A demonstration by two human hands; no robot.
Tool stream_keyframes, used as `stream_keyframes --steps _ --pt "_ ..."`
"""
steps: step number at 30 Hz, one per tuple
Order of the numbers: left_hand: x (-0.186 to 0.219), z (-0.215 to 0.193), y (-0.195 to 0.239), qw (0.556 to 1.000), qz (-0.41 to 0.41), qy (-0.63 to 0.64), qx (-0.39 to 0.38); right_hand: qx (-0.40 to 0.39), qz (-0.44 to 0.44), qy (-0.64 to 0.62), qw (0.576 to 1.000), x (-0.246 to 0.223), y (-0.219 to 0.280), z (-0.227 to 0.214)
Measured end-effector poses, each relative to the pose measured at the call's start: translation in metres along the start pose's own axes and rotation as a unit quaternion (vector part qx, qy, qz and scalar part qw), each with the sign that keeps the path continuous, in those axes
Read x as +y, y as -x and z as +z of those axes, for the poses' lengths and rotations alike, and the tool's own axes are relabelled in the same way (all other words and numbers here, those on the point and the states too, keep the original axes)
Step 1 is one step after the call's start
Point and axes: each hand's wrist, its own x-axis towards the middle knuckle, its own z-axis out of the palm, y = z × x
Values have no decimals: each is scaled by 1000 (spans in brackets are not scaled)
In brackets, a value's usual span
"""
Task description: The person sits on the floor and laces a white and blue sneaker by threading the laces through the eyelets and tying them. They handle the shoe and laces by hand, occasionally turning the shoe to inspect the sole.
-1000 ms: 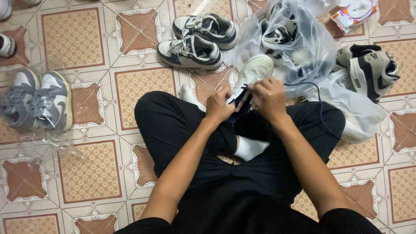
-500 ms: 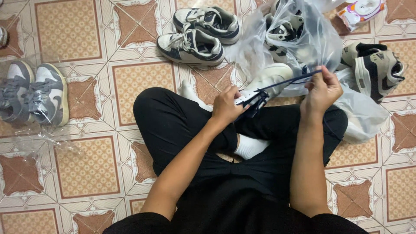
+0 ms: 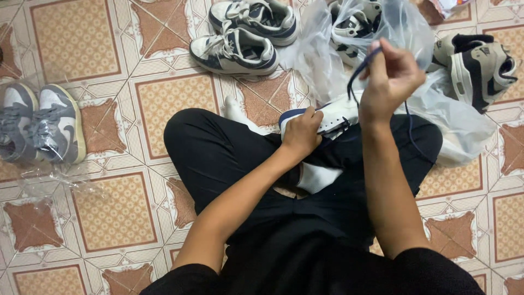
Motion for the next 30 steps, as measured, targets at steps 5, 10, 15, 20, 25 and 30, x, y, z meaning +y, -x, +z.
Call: stream_keyframes --steps 5,10,15,20,25,30 --pt "-16 -5 -7 999 -28 28 11 -149 74 -140 976 -36 -10 -21" --pt "-26 -64 -8 981 -156 119 5 -502 101 -26 858 -70 26 -94" --pt "-50 -69 -9 968 -179 167 44 -634 250 -16 731 -97 81 -105" --pt "-37 -81 -10 961 -203 164 88 -701 293 80 645 -115 94 -80" --pt "-33 -87 -3 963 -171 178 106 -468 103 218 850 -46 95 -72" --pt "-32 -84 4 963 -148 188 121 -311 -43 325 892 57 75 -52"
